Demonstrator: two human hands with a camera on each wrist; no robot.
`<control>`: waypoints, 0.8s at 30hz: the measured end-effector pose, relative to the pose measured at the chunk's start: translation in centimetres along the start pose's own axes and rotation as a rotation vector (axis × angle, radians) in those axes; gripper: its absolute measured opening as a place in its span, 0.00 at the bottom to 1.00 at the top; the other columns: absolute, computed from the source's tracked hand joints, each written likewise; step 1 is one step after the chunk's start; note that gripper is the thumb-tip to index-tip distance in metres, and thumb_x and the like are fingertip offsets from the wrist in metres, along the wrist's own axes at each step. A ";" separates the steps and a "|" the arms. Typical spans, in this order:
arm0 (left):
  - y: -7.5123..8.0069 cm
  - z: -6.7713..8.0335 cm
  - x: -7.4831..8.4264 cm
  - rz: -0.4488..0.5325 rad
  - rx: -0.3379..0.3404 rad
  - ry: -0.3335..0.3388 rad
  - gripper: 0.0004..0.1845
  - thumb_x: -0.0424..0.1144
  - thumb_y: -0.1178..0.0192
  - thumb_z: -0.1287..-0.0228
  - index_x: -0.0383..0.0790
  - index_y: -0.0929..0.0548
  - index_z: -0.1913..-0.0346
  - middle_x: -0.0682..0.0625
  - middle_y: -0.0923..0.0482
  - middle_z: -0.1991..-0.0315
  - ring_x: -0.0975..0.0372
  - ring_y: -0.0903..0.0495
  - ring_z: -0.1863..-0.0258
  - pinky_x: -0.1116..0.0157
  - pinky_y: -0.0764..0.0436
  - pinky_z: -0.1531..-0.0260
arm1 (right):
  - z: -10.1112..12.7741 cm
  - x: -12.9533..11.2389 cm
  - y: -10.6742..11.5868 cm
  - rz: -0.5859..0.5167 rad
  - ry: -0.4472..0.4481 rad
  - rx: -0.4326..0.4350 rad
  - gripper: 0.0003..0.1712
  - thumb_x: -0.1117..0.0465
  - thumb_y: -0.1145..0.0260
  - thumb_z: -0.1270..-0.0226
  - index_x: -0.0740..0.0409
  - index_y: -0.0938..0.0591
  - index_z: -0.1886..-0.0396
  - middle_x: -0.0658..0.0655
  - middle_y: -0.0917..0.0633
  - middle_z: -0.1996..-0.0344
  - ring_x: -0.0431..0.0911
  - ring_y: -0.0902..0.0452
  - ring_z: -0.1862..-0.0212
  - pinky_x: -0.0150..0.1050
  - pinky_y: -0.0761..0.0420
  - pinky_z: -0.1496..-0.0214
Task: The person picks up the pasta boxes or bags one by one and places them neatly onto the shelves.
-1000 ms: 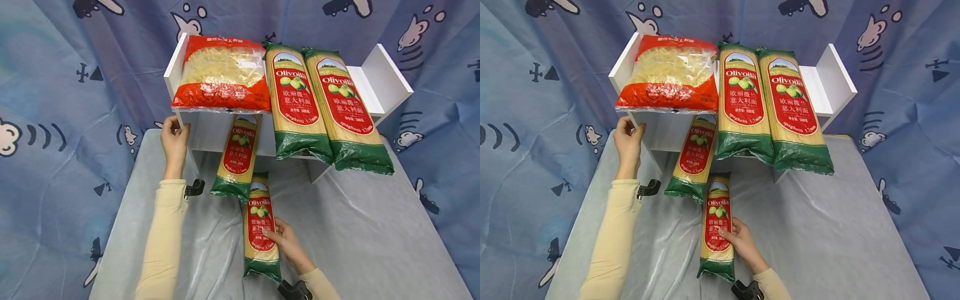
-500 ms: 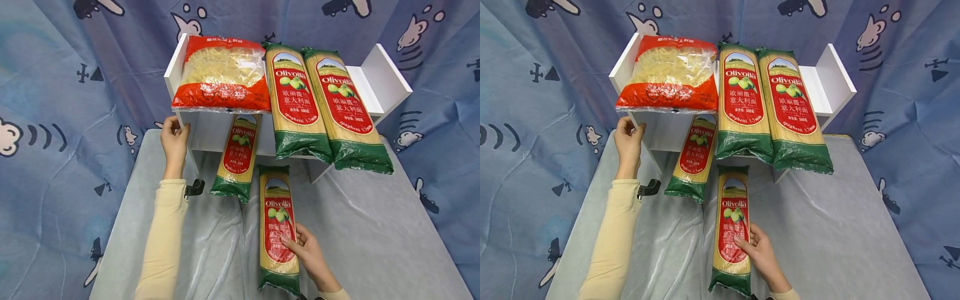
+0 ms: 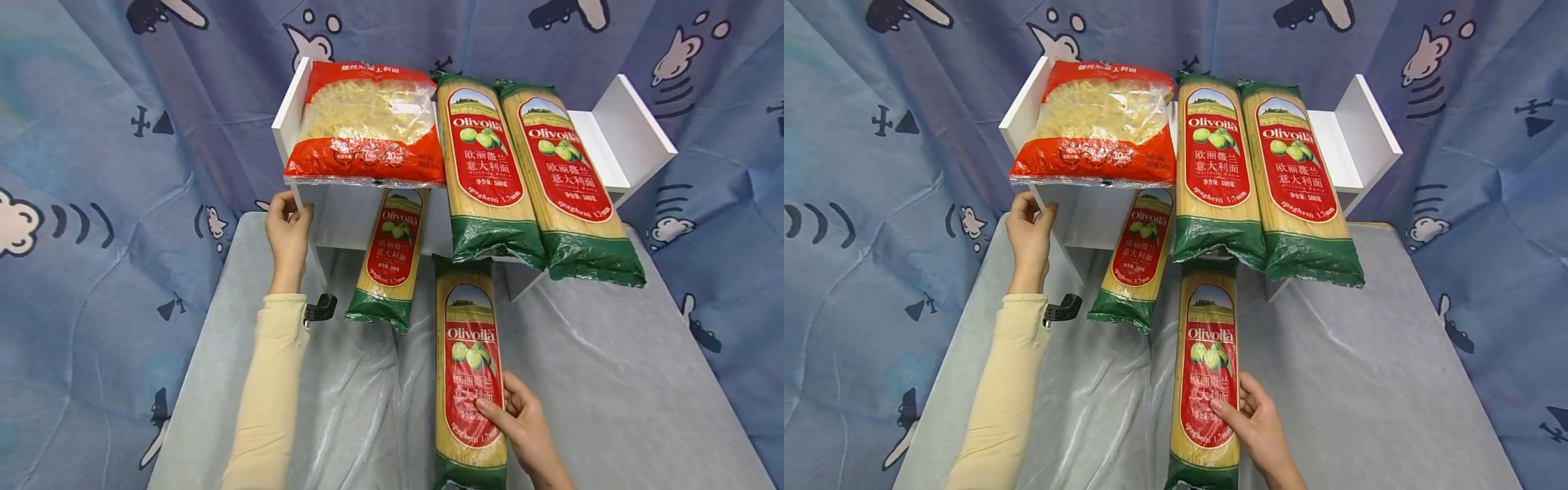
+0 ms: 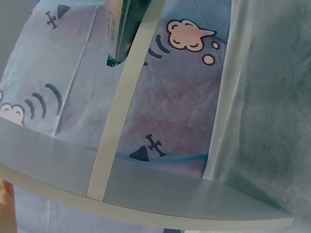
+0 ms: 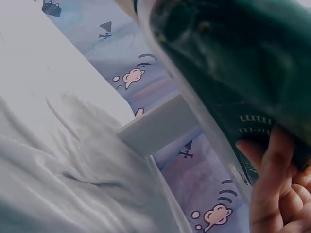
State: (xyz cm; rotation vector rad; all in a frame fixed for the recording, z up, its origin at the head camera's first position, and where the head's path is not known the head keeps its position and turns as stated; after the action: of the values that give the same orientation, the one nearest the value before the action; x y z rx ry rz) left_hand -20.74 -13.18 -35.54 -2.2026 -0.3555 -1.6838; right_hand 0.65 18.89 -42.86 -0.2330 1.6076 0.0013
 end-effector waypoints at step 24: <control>0.3 -0.8 -2.0 -0.003 -0.005 -0.006 0.14 0.21 0.44 0.40 0.19 0.27 0.52 0.46 0.29 0.62 0.63 0.27 0.60 0.68 0.26 0.55 | -11.4 -0.8 2.8 -0.058 -0.160 0.137 0.07 0.71 0.44 0.32 0.61 0.26 0.55 0.51 0.16 0.71 0.41 0.18 0.70 0.33 0.20 0.69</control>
State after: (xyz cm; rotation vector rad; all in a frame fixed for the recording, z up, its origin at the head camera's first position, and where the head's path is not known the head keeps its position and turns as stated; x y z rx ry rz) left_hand -21.90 -13.77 -37.31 -2.2124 -0.3560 -1.6819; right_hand -11.03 20.09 -41.90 -0.1687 1.4345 -0.1310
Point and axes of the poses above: each hand's wrist, its own z-axis away from the middle knuckle, its own y-axis out of the back of the hand, x = y × z, the point moved 2 cm from there along -z, towards the middle knuckle
